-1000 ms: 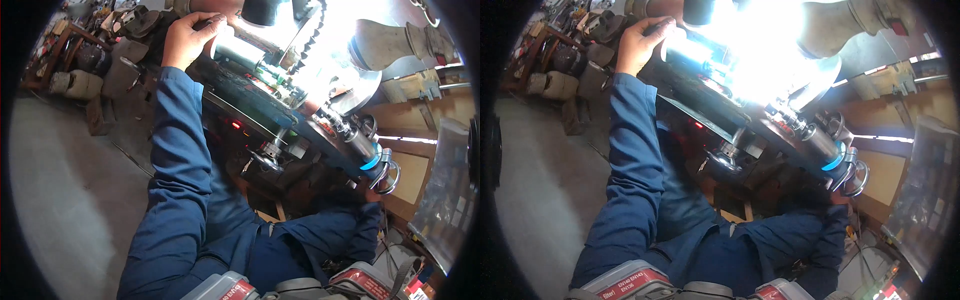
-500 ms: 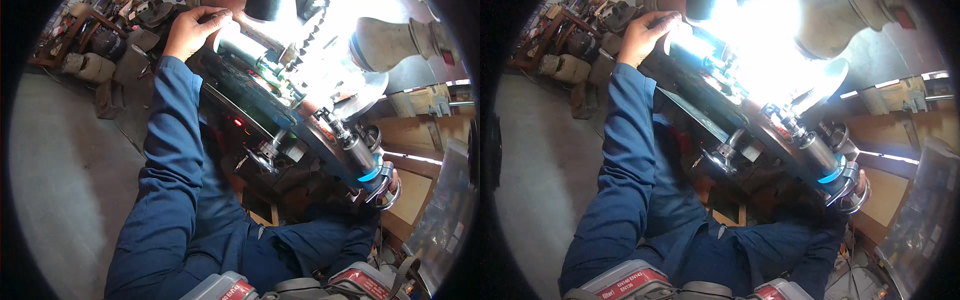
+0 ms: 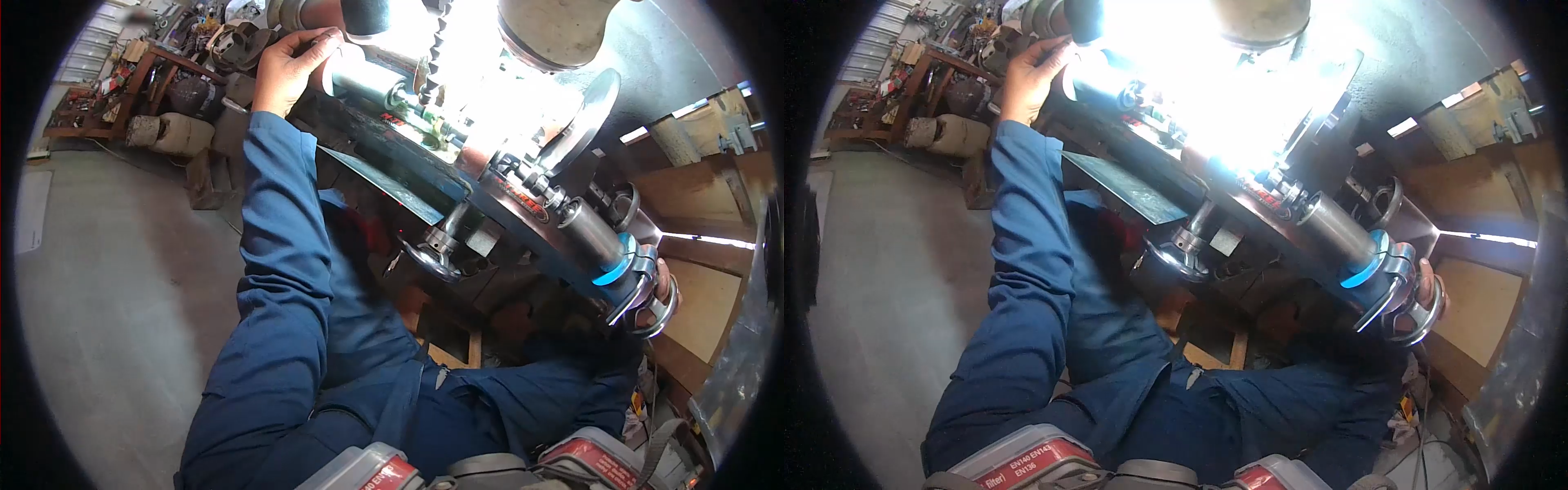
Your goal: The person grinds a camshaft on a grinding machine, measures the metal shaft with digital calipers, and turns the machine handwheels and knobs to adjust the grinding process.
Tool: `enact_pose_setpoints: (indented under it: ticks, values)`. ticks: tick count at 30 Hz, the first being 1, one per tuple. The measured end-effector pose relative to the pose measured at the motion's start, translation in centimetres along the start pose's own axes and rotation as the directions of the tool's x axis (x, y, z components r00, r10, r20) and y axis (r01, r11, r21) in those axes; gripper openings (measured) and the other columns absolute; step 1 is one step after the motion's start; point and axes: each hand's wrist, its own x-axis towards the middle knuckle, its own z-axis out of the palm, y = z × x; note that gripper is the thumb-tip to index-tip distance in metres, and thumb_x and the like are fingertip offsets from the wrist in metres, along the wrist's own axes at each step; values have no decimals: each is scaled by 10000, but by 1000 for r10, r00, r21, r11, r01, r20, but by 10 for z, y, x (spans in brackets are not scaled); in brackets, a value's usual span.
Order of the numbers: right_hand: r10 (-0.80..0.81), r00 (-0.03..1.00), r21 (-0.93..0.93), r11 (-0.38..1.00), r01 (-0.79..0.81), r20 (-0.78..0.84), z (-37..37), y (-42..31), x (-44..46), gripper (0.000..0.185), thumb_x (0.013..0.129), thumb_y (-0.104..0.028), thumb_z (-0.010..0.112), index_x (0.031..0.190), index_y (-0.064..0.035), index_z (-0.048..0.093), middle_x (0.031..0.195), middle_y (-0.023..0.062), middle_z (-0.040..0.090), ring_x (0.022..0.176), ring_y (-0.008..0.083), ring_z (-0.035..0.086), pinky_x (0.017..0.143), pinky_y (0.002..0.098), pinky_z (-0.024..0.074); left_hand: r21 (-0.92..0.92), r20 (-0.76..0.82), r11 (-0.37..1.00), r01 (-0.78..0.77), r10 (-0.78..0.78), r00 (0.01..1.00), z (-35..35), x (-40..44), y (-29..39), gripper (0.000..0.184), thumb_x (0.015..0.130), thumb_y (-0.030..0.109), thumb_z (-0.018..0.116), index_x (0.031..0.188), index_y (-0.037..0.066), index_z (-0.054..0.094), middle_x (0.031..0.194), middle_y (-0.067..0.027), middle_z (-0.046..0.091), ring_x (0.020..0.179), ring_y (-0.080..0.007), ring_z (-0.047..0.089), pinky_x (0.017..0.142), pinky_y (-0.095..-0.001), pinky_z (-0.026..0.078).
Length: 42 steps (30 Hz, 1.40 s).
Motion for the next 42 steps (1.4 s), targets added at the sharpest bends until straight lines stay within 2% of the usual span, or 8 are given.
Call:
enact_pose_setpoints:
  ticks: [8,13,18,20,23,26,36,42]
  values:
    - [127,913,203,954,-219,389,-44,-7,-29,323,899,-220,674,1116,-11,556,936,137,673,859,287,624,785,423,489,20,-25,1000,20,-20,999,6,-4,13,281,874,154,776,1093,-14,725,1057,-92,747,992,-145,685,934,-281,519]
    - [247,646,224,800,-557,722,-83,-6,-50,341,874,-191,719,1104,3,559,954,151,658,874,298,623,783,432,495,9,-38,999,40,-39,999,7,-4,13,277,872,149,779,1089,-16,727,1041,-86,746,979,-135,678,923,-275,511]
    - [480,414,197,439,-877,774,-101,-17,-67,508,930,-170,670,1321,65,445,1211,219,571,1088,306,595,940,430,471,4,-45,999,46,-46,998,8,-4,13,279,868,156,789,1086,-8,731,1034,-75,744,962,-122,670,898,-266,509]
    - [534,459,291,372,-882,709,-100,-33,-50,511,971,-150,616,1353,104,389,1307,236,501,1166,333,547,1016,439,421,-3,-43,999,49,-49,998,7,-4,12,284,867,162,792,1089,-5,730,1039,-77,744,966,-122,670,895,-266,510]
    - [516,641,304,592,-746,568,-97,-42,-32,513,1008,-157,541,1378,135,339,1322,262,479,1176,314,535,1017,434,419,-15,-28,999,44,-44,999,5,-3,10,291,870,171,791,1095,-4,728,1043,-73,741,958,-120,666,888,-266,508]
    - [484,680,145,747,-649,551,-105,-38,-30,537,1023,-169,494,1417,137,295,1341,300,460,1209,344,529,1031,428,415,0,-29,999,50,-50,998,0,0,1,294,876,176,787,1093,-12,723,1046,-66,736,952,-117,659,886,-265,503]
    - [589,495,4,641,-767,638,-97,-43,68,506,1067,-282,392,1453,44,366,1342,293,530,1190,400,586,996,417,455,3,-38,999,46,-46,998,0,0,0,309,887,183,778,1113,-19,715,1044,-67,724,936,-115,650,871,-259,493]
    - [624,393,-105,608,-787,675,-92,-35,90,388,1046,-175,410,1406,-48,478,1241,229,637,1099,404,654,884,429,527,-29,-60,996,85,-86,994,-5,2,-7,324,857,149,808,1121,-13,710,1018,-62,718,915,-108,639,853,-251,488]
